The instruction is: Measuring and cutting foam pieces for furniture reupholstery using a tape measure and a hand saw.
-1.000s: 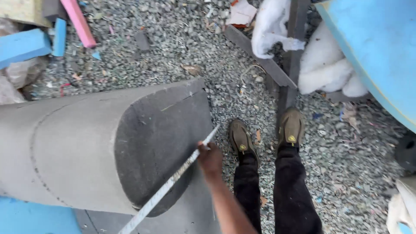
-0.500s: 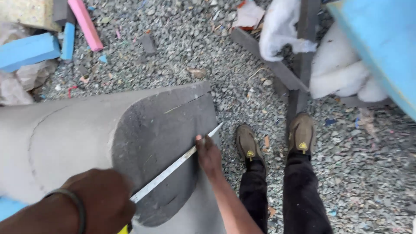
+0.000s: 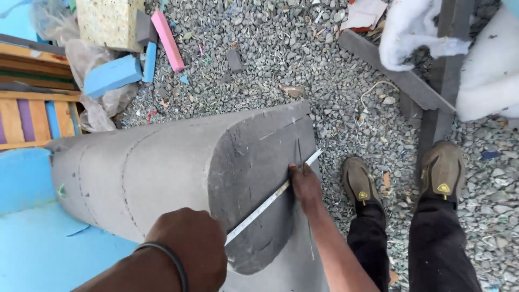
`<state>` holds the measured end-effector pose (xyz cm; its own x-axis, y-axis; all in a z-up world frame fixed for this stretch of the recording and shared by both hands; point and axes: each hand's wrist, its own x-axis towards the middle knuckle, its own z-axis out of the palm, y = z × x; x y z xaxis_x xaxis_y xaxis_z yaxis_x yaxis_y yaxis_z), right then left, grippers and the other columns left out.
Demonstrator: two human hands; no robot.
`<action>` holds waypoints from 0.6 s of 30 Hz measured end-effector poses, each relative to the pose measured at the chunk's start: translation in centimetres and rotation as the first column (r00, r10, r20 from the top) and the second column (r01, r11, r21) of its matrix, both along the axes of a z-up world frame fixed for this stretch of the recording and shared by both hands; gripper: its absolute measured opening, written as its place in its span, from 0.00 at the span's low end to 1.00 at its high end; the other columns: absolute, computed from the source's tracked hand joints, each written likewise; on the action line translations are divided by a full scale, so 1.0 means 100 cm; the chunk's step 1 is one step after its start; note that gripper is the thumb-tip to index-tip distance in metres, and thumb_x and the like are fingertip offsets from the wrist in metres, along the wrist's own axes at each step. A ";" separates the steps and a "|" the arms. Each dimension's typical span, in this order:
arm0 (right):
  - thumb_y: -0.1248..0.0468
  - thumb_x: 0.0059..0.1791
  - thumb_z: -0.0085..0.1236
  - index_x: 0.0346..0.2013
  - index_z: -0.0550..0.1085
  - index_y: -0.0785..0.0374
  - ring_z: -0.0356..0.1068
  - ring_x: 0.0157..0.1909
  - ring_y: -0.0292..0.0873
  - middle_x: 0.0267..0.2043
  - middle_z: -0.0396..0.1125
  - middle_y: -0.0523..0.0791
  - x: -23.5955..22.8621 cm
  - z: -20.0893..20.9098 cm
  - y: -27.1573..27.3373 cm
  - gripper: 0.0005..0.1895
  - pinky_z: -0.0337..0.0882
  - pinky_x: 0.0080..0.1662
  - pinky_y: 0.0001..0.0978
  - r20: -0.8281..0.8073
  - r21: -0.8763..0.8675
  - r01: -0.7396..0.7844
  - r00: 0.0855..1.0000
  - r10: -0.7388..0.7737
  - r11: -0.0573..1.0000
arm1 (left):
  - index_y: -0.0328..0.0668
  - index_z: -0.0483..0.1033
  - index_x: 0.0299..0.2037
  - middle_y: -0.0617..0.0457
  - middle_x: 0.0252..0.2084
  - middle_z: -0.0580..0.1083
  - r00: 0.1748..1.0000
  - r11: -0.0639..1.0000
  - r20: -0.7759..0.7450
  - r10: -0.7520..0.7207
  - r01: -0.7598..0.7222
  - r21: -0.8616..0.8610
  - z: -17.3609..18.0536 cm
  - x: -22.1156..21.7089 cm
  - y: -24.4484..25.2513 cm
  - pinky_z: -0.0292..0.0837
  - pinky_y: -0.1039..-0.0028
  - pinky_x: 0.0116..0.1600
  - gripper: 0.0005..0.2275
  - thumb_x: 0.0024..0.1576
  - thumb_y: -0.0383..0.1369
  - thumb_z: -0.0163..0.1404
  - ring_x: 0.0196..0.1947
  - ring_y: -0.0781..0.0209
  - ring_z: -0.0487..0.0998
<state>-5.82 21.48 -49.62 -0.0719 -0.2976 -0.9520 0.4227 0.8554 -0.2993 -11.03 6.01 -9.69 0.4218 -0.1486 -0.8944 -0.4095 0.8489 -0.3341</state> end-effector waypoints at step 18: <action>0.57 0.67 0.54 0.75 0.74 0.55 0.59 0.30 0.38 0.32 0.62 0.39 -0.030 -0.002 -0.009 0.21 0.58 0.32 0.34 0.293 0.134 0.478 0.817 -0.496 0.868 | 0.63 0.91 0.63 0.54 0.62 0.86 1.000 1.000 0.014 -0.004 0.004 0.023 -0.030 -0.029 0.000 0.89 0.52 0.63 0.18 0.66 0.48 0.59 0.65 0.46 0.87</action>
<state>-8.83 20.54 -49.79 0.1046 -0.2516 -0.9622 0.8507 0.5237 -0.0445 -13.95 6.00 -12.72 0.4333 -0.1296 -0.8919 -0.4014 0.8583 -0.3197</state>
